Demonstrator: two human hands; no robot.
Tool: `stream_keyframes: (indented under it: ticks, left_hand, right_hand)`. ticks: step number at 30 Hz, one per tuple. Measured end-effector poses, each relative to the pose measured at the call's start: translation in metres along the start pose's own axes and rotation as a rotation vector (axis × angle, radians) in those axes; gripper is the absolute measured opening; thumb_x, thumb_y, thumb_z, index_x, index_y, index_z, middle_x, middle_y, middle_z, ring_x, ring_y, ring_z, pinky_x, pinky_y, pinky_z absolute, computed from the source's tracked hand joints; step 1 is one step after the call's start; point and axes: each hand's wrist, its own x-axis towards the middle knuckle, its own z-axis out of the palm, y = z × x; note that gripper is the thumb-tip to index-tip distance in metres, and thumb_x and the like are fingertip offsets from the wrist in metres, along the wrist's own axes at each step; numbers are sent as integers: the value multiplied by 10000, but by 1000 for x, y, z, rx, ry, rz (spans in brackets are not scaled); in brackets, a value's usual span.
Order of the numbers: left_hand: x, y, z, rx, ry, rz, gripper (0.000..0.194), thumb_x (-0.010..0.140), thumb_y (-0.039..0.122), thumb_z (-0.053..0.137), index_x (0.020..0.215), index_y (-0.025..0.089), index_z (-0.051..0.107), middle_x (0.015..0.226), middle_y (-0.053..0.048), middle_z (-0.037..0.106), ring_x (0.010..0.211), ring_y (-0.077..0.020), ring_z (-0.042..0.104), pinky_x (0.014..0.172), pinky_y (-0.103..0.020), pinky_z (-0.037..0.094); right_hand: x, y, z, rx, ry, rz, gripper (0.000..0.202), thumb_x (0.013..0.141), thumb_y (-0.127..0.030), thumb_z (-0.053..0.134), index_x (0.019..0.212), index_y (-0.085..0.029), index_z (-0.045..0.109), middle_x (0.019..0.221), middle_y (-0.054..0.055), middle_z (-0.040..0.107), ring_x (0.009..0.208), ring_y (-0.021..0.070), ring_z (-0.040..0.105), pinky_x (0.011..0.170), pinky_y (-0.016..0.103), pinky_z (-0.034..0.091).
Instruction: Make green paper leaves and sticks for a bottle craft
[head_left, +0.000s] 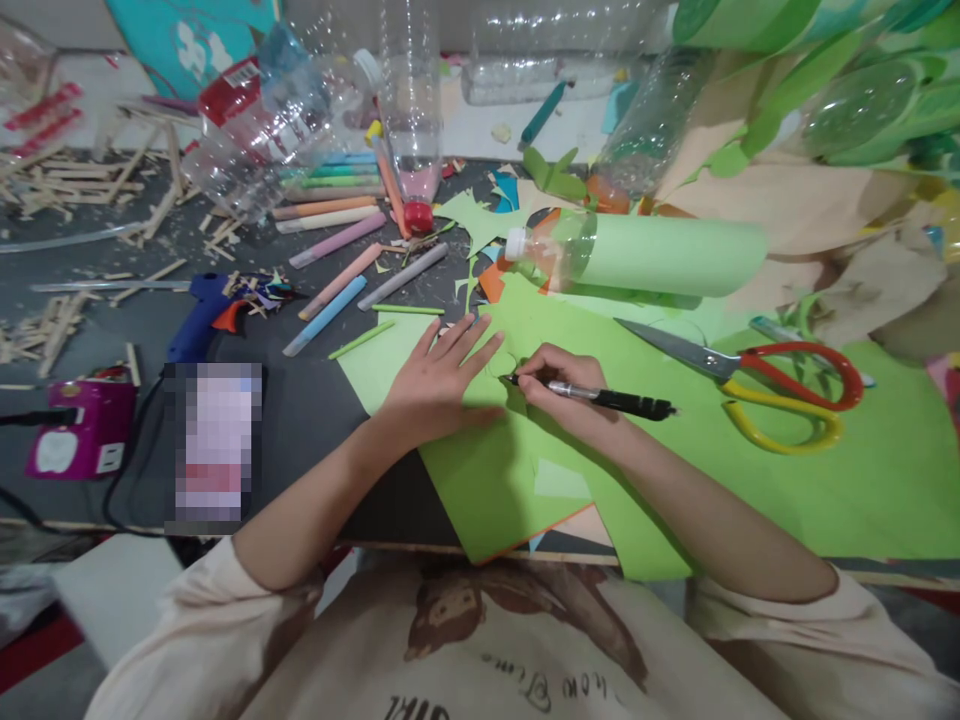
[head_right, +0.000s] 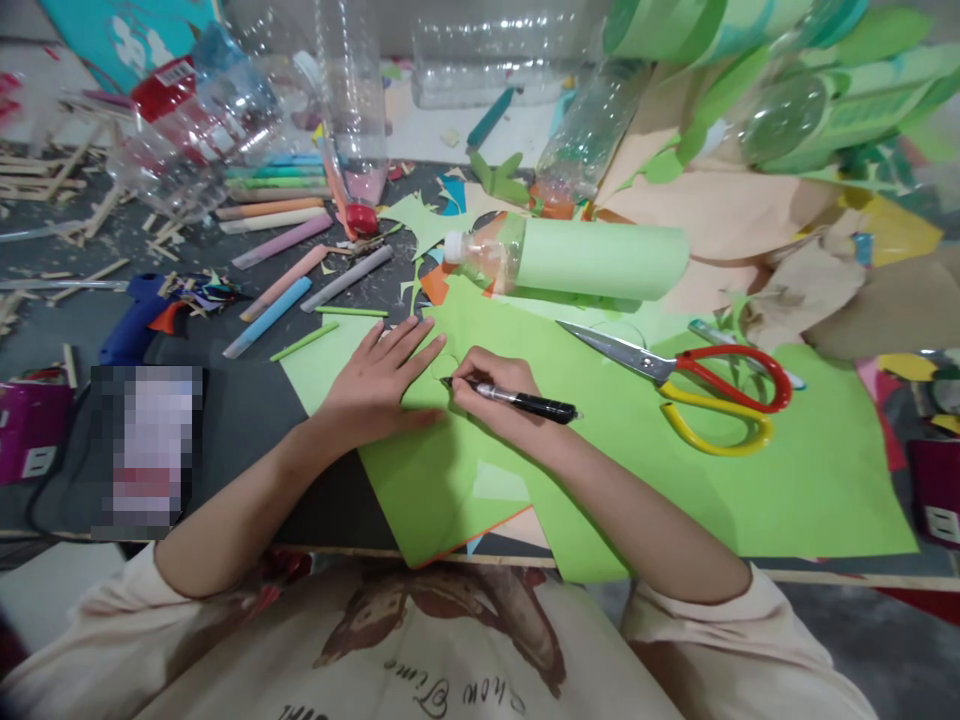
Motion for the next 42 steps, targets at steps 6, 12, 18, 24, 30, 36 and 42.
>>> stream_keyframes:
  ticks: [6,12,18,24,30,36,42]
  left_hand:
    - [2,-1,0,-5,-8,-28,834,887,582,572,1550,143,324,1630,-149,288,1517,-342,257,1248,-505,176]
    - [2,-1,1,2,-18,-28,826,896,594,544,1549,139,325,1618,-143,325,1514,-336,267,1252,-497,163]
    - [2,-1,0,8,-19,-22,830,901,592,542,1551,128,316,1618,-155,312,1515,-332,270,1250,-503,159]
    - [1,0,-2,8,-36,-15,921,849,607,601,1548,85,305,1614,-181,306,1513,-346,269,1252,-500,149]
    - [0,0,-2,4,-36,-12,929,836,592,620,1548,85,306,1611,-188,306,1509,-356,276,1249,-509,158]
    - [0,-1,0,-4,-5,-5,916,841,603,612,1534,73,333,1601,-203,326,1503,-362,286,1246,-522,170]
    - [-1,-1,-1,-32,19,-9,900,818,564,650,1528,95,354,1562,-204,404,1462,-376,348,1239,-540,200]
  right_hand:
    - [2,0,-1,-55,-24,-14,85,714,-256,578,644,-210,595,550,-28,597,505,106,494,510,236,348]
    - [3,2,0,-51,-36,-41,104,737,-270,572,655,-208,590,555,-26,597,508,106,496,514,238,355]
    - [2,3,0,-69,-77,-90,113,751,-252,585,651,-203,600,583,-15,631,519,108,515,522,234,366]
    - [1,1,-1,-37,-69,-61,130,753,-266,576,640,-203,594,562,-19,611,509,107,502,508,231,355]
    - [1,2,1,-95,-53,-72,116,760,-258,567,659,-206,592,579,-21,616,524,106,508,527,231,361]
    - [-1,2,0,-91,-129,-111,141,778,-269,576,653,-205,591,586,-16,624,525,109,513,531,235,366]
    - [0,0,1,-100,-52,-73,117,765,-250,573,656,-209,585,580,-20,617,526,111,511,532,234,371]
